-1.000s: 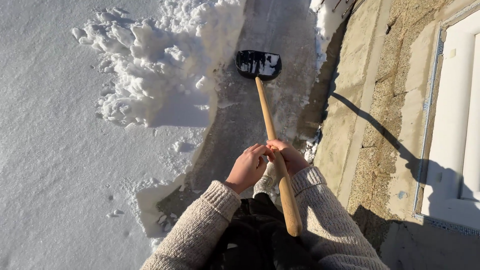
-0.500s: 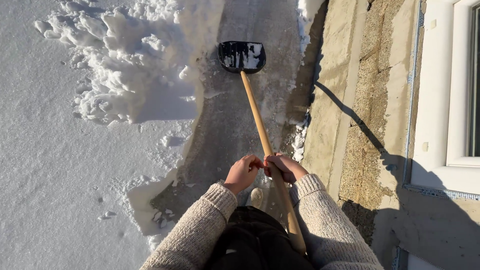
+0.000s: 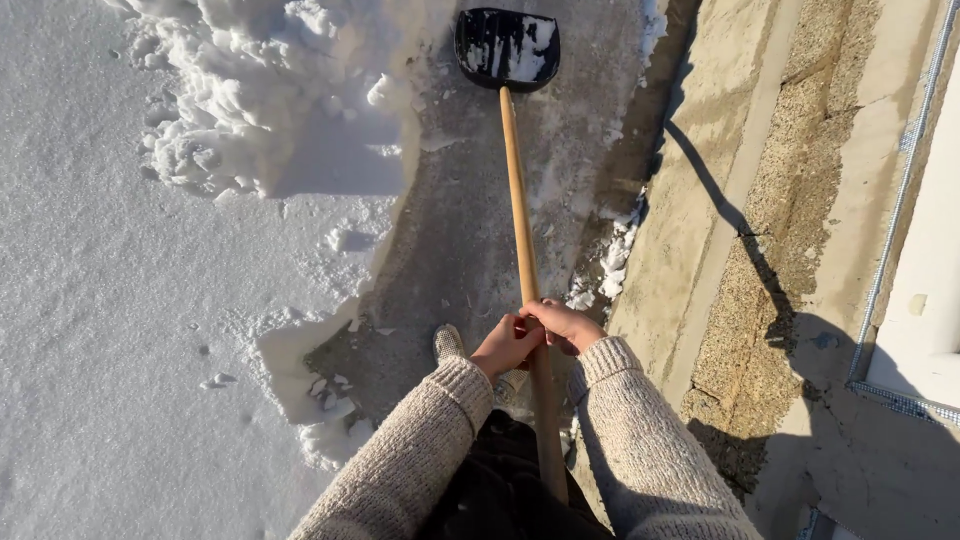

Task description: The person shovels snow from a concrete ledge using a shovel, pushing the snow off the edge.

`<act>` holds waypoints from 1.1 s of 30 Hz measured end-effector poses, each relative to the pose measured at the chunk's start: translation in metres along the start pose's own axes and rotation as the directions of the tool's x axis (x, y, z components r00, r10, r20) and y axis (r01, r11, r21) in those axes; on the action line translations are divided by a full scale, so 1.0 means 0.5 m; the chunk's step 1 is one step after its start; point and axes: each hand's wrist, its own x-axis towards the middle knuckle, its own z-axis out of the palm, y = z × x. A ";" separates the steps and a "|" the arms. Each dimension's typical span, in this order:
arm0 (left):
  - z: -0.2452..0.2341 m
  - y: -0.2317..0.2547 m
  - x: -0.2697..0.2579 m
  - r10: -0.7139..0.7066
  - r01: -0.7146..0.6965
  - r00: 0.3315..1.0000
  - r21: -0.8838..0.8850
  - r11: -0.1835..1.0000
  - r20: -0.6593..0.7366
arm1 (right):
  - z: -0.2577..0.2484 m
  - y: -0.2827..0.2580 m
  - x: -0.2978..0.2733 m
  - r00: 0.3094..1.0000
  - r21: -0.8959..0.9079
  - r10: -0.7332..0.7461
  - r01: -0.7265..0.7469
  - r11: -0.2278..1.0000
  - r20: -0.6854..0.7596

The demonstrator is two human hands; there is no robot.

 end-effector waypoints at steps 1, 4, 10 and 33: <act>-0.001 -0.008 0.006 -0.010 0.010 1.000 -0.006 1.000 -0.002 | -0.002 0.027 0.044 1.000 -0.002 0.010 -0.010 1.000 0.006; 0.002 -0.011 0.009 -0.026 0.026 1.000 -0.065 0.998 0.000 | -0.001 0.044 0.113 0.998 0.128 0.068 -0.070 0.989 0.016; 0.022 0.011 -0.014 -0.046 0.049 0.999 -0.141 0.989 0.021 | -0.014 -0.045 0.208 0.997 0.458 -0.035 0.064 0.886 -0.072; 0.017 -0.164 0.069 -0.046 0.033 0.995 -0.142 0.989 -0.089 | -0.038 0.241 -0.186 0.981 0.198 0.054 -0.016 0.980 -0.189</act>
